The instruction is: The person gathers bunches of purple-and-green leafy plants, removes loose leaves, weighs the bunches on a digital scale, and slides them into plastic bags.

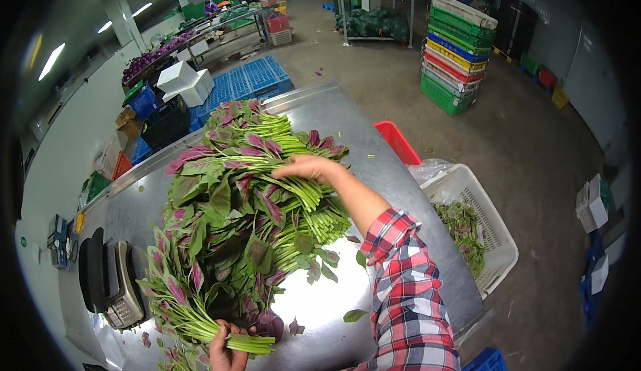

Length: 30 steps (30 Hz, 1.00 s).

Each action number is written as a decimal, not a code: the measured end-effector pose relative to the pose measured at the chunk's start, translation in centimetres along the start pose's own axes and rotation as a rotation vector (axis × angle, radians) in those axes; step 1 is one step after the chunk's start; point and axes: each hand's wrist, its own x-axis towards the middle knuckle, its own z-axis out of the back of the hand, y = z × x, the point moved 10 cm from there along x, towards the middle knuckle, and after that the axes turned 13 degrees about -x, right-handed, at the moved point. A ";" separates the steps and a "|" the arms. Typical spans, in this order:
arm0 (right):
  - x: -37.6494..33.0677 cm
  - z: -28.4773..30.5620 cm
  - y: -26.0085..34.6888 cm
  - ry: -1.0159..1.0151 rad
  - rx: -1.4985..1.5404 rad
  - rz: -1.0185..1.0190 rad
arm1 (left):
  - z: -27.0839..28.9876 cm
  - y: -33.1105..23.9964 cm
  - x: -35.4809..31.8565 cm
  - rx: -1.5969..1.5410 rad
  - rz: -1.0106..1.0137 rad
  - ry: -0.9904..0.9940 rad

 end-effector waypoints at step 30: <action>-20.1 -12.1 28.9 -0.523 -0.326 0.443 | 15.0 -3.5 -7.6 -0.292 -0.117 -0.068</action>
